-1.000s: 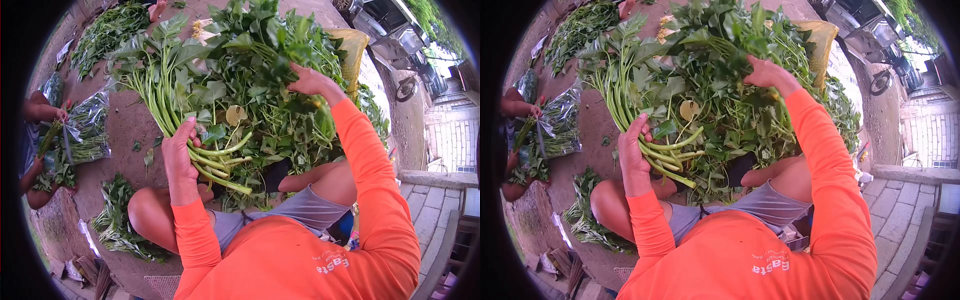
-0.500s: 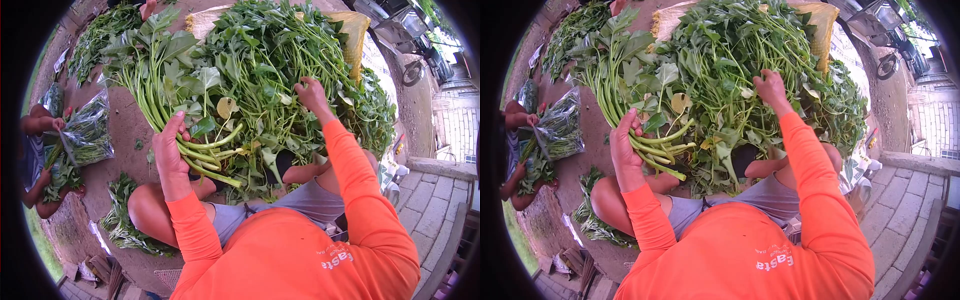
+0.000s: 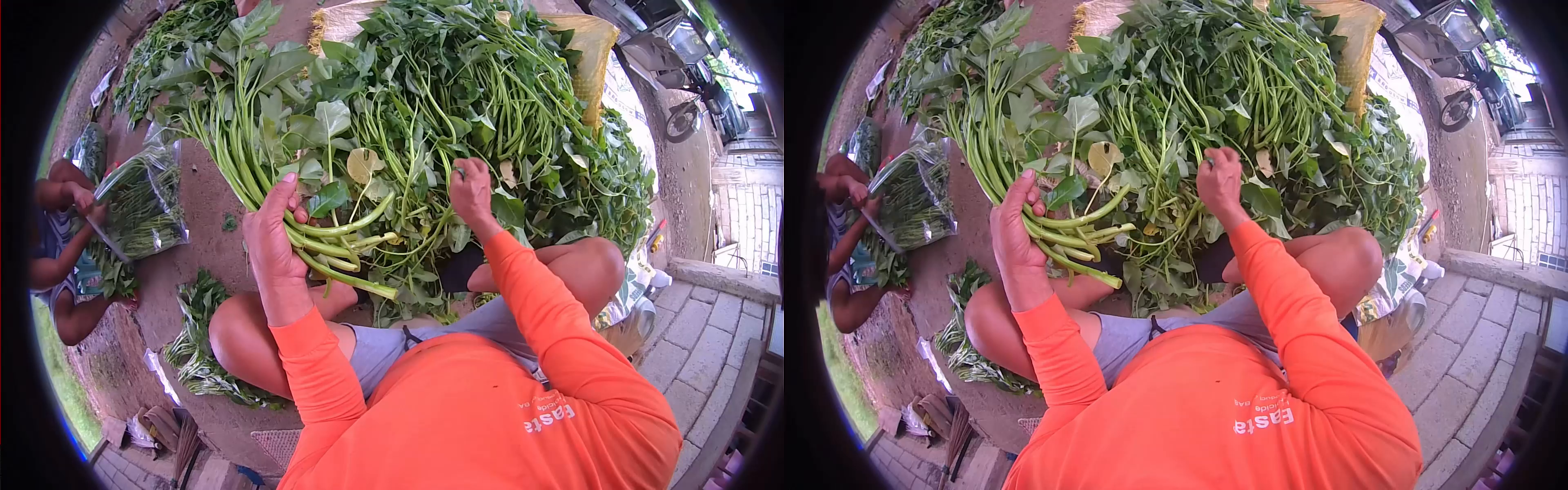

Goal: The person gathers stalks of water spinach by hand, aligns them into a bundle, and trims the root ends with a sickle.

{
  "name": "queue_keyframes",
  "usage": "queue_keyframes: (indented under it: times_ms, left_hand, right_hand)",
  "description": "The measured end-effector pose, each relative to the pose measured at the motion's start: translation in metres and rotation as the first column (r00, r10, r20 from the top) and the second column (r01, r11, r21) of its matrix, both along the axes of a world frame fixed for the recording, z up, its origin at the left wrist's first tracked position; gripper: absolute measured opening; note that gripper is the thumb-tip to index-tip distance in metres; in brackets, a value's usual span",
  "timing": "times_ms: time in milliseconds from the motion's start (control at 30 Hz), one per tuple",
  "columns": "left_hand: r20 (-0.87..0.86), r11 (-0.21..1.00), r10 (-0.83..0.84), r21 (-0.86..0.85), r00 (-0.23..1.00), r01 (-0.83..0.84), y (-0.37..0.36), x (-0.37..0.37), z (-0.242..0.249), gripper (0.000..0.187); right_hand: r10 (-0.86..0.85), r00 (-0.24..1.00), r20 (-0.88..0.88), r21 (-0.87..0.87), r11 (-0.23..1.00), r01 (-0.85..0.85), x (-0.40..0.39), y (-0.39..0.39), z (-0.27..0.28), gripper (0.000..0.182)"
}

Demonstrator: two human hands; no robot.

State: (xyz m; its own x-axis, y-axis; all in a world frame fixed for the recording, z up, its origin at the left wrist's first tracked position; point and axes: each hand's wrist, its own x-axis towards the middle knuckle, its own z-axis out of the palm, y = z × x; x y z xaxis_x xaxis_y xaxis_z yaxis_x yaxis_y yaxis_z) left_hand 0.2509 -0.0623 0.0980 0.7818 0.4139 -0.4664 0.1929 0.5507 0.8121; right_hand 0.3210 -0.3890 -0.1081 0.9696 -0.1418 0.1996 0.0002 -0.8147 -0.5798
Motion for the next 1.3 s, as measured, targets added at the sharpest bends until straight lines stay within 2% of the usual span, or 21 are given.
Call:
queue_keyframes:
  times_ms: [33, 100, 133, 233, 267, 300, 367, 433, 467, 567, 633, 767, 867, 1000, 1067, 1133, 1167, 1200, 1233, 1267, 1300]
  left_hand:
    - [0.005, 1.0, 0.003, 0.0, 1.0, -0.002, 0.0, 0.0, -0.001, 0.019]
    - [0.006, 1.0, 0.004, 0.007, 1.0, -0.004, -0.002, -0.001, 0.001, 0.019]
    - [0.007, 1.0, 0.007, 0.009, 1.0, -0.007, -0.003, -0.002, 0.002, 0.019]
    - [-0.002, 1.0, -0.031, 0.001, 1.0, 0.031, -0.003, -0.004, -0.002, 0.019]
    - [-0.003, 0.998, -0.058, -0.015, 0.998, 0.058, -0.004, -0.004, -0.005, 0.019]
    - [-0.007, 0.997, -0.076, -0.027, 0.997, 0.075, -0.008, -0.003, -0.007, 0.019]
    - [-0.021, 0.989, -0.117, -0.092, 0.993, 0.114, -0.02, 0.002, -0.021, 0.02]
    - [-0.029, 0.98, -0.154, -0.135, 0.988, 0.149, -0.024, 0.007, -0.028, 0.02]
    - [-0.028, 0.976, -0.165, -0.147, 0.986, 0.159, -0.024, 0.009, -0.034, 0.02]
    - [-0.035, 0.961, -0.213, -0.187, 0.976, 0.203, -0.035, 0.016, -0.05, 0.021]
    - [-0.027, 0.952, -0.243, -0.2, 0.97, 0.233, -0.044, 0.023, -0.062, 0.022]
    - [-0.017, 0.907, -0.339, -0.271, 0.941, 0.322, -0.063, 0.029, -0.078, 0.022]
    - [-0.021, 0.9, -0.375, -0.246, 0.927, 0.359, -0.077, 0.033, -0.106, 0.021]
    - [-0.082, 0.916, -0.389, -0.143, 0.917, 0.375, -0.104, 0.031, -0.13, 0.026]
    - [-0.042, 0.916, -0.383, -0.151, 0.923, 0.373, -0.116, 0.028, -0.143, 0.028]
    - [-0.02, 0.889, -0.4, -0.251, 0.916, 0.383, -0.119, 0.023, -0.155, 0.033]
    - [-0.006, 0.861, -0.373, -0.375, 0.928, 0.344, -0.122, 0.019, -0.161, 0.033]
    - [0.005, 0.82, -0.341, -0.487, 0.94, 0.3, -0.122, 0.017, -0.169, 0.033]
    - [0.014, 0.767, -0.304, -0.589, 0.953, 0.254, -0.12, 0.017, -0.178, 0.034]
    - [0.084, 0.701, -0.339, -0.642, 0.937, 0.311, -0.115, 0.016, -0.198, 0.034]
    - [0.081, 0.698, -0.351, -0.641, 0.933, 0.318, -0.11, 0.016, -0.201, 0.035]
  right_hand:
    - [-0.041, 0.996, 0.08, -0.132, 0.99, 0.052, 0.012, -0.005, 0.011, 0.027]
    - [0.036, 0.98, 0.193, -0.169, 0.986, -0.002, 0.053, -0.018, 0.024, 0.021]
    - [0.06, 0.986, 0.155, -0.01, 0.998, -0.059, 0.078, -0.023, 0.016, 0.02]
    - [0.022, 0.98, -0.2, 0.095, 0.996, -0.003, 0.122, -0.002, 0.031, 0.023]
    - [0.041, 0.987, -0.155, 0.052, 0.998, -0.033, 0.132, 0.003, 0.024, 0.029]
    - [0.036, 0.998, -0.053, -0.047, 0.998, -0.039, 0.15, 0.0, -0.017, 0.031]
    - [0.214, 0.967, -0.141, -0.021, 0.976, -0.219, 0.169, -0.008, -0.029, 0.033]
    - [0.11, 0.975, -0.193, 0.223, 0.973, -0.066, 0.178, -0.004, 0.019, 0.032]
    - [0.128, 0.953, -0.275, 0.398, 0.917, -0.008, 0.186, -0.009, 0.043, 0.031]
    - [0.253, 0.909, -0.33, 0.736, 0.672, 0.08, 0.174, -0.034, 0.124, 0.028]
    - [0.265, 0.921, -0.286, 0.759, 0.649, 0.049, 0.152, -0.049, 0.166, 0.028]
    - [0.208, 0.969, -0.136, 0.689, 0.723, -0.058, 0.09, -0.057, 0.236, 0.026]
    - [0.146, 0.989, -0.005, 0.525, 0.842, -0.122, 0.048, -0.043, 0.262, 0.025]
    - [0.183, 0.978, 0.103, 0.241, 0.949, -0.203, 0.009, -0.01, 0.265, 0.025]
    - [0.222, 0.97, 0.097, 0.265, 0.934, -0.24, -0.004, 0.011, 0.241, 0.022]
    - [0.241, 0.97, 0.024, 0.352, 0.906, -0.234, -0.017, 0.029, 0.182, 0.023]
    - [0.3, 0.927, -0.226, 0.395, 0.898, -0.194, -0.029, 0.038, 0.167, 0.027]
    - [0.324, 0.868, -0.377, 0.374, 0.91, -0.177, -0.04, 0.044, 0.152, 0.029]
    - [0.337, 0.841, -0.424, 0.378, 0.909, -0.174, -0.049, 0.046, 0.119, 0.029]
    - [0.338, 0.828, -0.447, 0.38, 0.91, -0.166, -0.057, 0.047, 0.107, 0.028]
    - [0.339, 0.817, -0.467, 0.382, 0.91, -0.16, -0.061, 0.049, 0.1, 0.027]
